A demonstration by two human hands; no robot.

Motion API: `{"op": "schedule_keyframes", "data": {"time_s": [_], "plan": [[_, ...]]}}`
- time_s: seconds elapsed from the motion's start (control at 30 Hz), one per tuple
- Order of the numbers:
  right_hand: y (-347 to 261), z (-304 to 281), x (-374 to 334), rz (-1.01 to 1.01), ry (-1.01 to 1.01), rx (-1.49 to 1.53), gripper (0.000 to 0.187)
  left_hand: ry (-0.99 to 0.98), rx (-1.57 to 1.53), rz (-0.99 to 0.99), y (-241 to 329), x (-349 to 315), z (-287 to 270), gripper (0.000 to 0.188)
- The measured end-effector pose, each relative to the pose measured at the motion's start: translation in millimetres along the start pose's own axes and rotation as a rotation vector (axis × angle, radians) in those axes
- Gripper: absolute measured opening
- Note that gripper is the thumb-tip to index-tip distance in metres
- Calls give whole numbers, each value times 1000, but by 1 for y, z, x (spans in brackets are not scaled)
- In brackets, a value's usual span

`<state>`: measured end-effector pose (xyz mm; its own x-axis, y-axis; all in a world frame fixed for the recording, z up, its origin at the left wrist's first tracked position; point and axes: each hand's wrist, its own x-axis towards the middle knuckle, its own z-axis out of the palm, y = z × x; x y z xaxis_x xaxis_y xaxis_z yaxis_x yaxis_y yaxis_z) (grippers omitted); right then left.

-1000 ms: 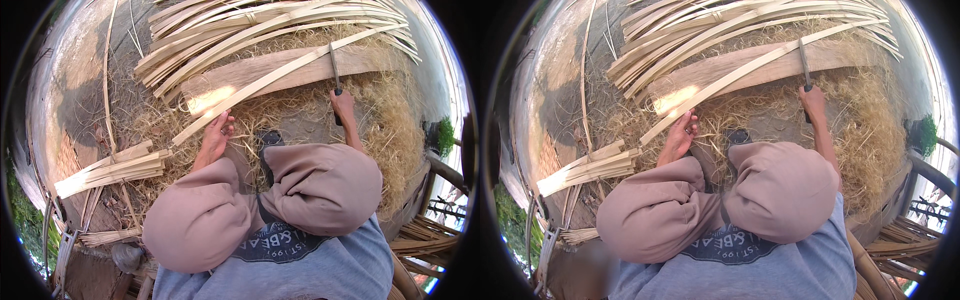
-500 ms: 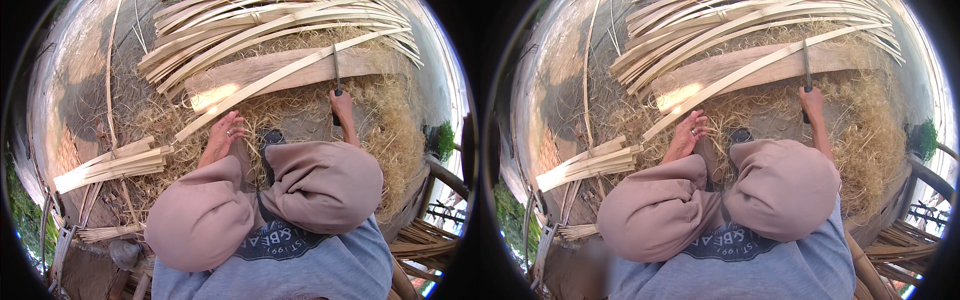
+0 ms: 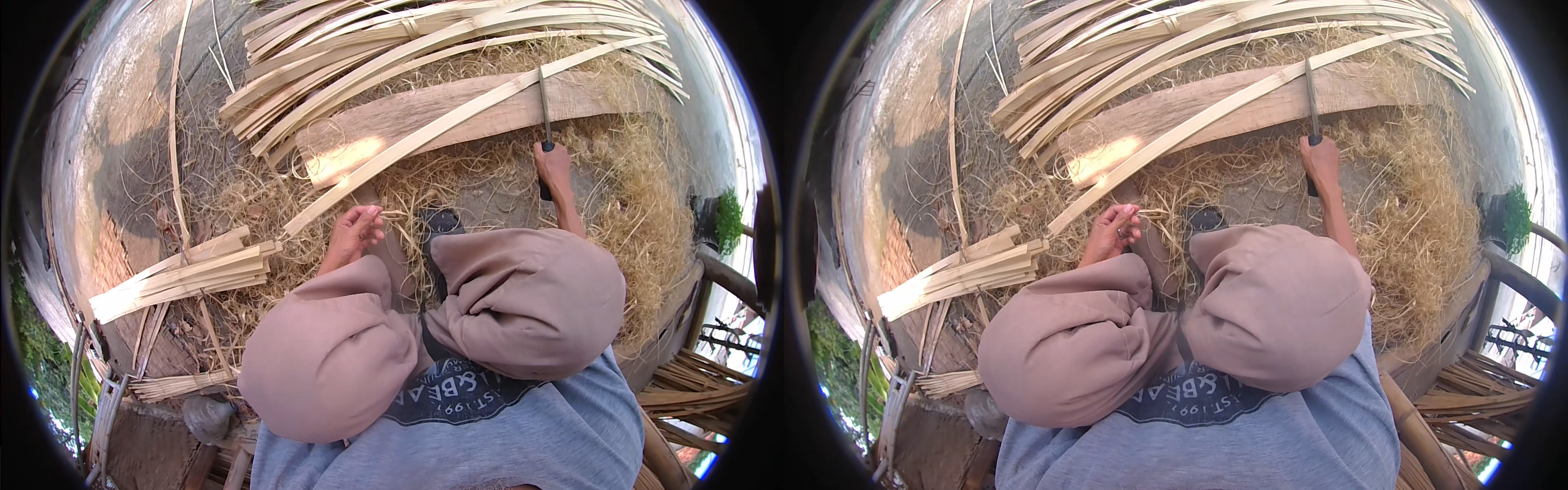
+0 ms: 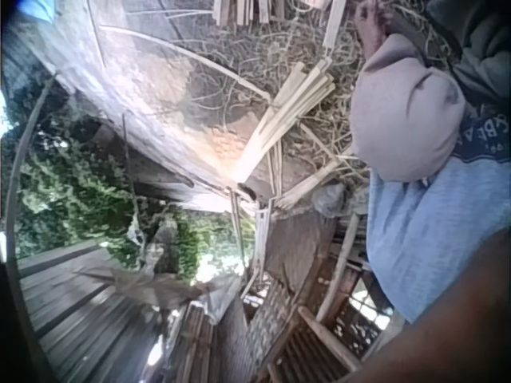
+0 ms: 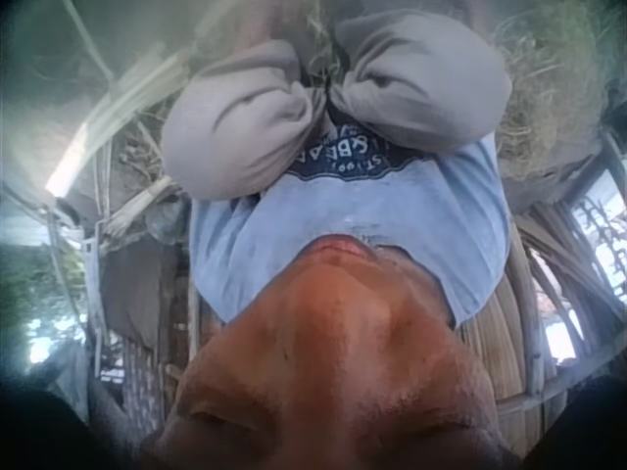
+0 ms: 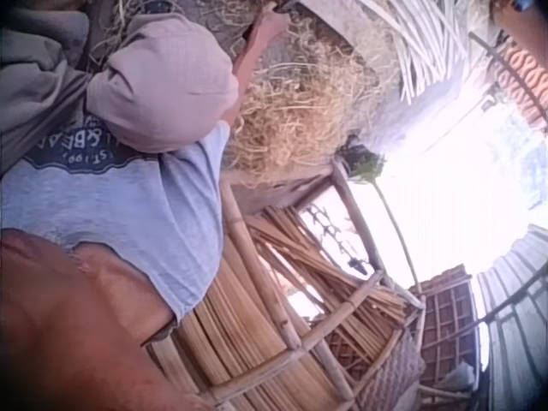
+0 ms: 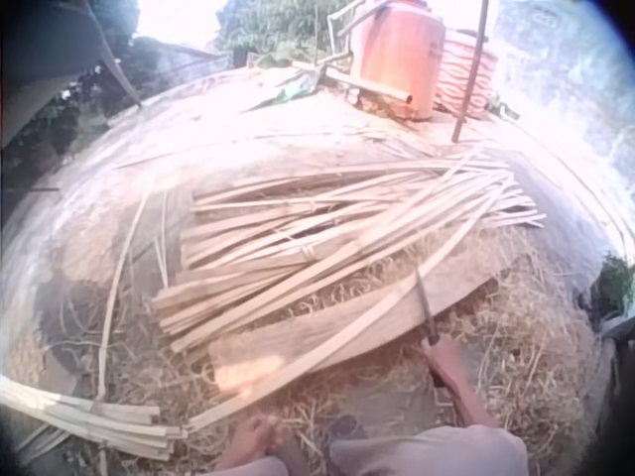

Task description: The person sits on the ground and uses a knife to split long bamboo strips into thinner slats. They repeatedly position each strip on a wooden board, strike it with the knife to split it, and place the finished slats into a pile.

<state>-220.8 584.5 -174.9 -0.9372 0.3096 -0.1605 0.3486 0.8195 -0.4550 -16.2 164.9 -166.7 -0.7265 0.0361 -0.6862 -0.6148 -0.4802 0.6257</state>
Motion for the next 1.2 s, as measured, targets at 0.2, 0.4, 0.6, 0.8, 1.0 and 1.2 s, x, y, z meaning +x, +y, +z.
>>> {"op": "schedule_keyframes", "data": {"time_s": [0.2, 0.4, 0.6, 0.8, 1.0, 1.2], "plan": [[-6, 4, 1, -46, 18, -2, 46, -176, -280, 487, 10, -89, -78, 29], [2, -4, -4, -39, 36, 29, 44, -178, -471, 1187, 160, -153, -68, 32], [-36, -7, -11, 87, -100, 157, 45, 310, 1393, 783, 94, -43, 3, 68], [-43, 23, -83, -171, -283, 49, 34, 151, 1530, 783, 48, -4, 22, 72], [-41, 28, -120, -386, -253, -117, 35, 198, 1421, 697, 40, -82, -83, 72], [12, -23, 24, -134, 10, -109, 39, 198, 1476, 788, 61, -142, -150, 73]]}}
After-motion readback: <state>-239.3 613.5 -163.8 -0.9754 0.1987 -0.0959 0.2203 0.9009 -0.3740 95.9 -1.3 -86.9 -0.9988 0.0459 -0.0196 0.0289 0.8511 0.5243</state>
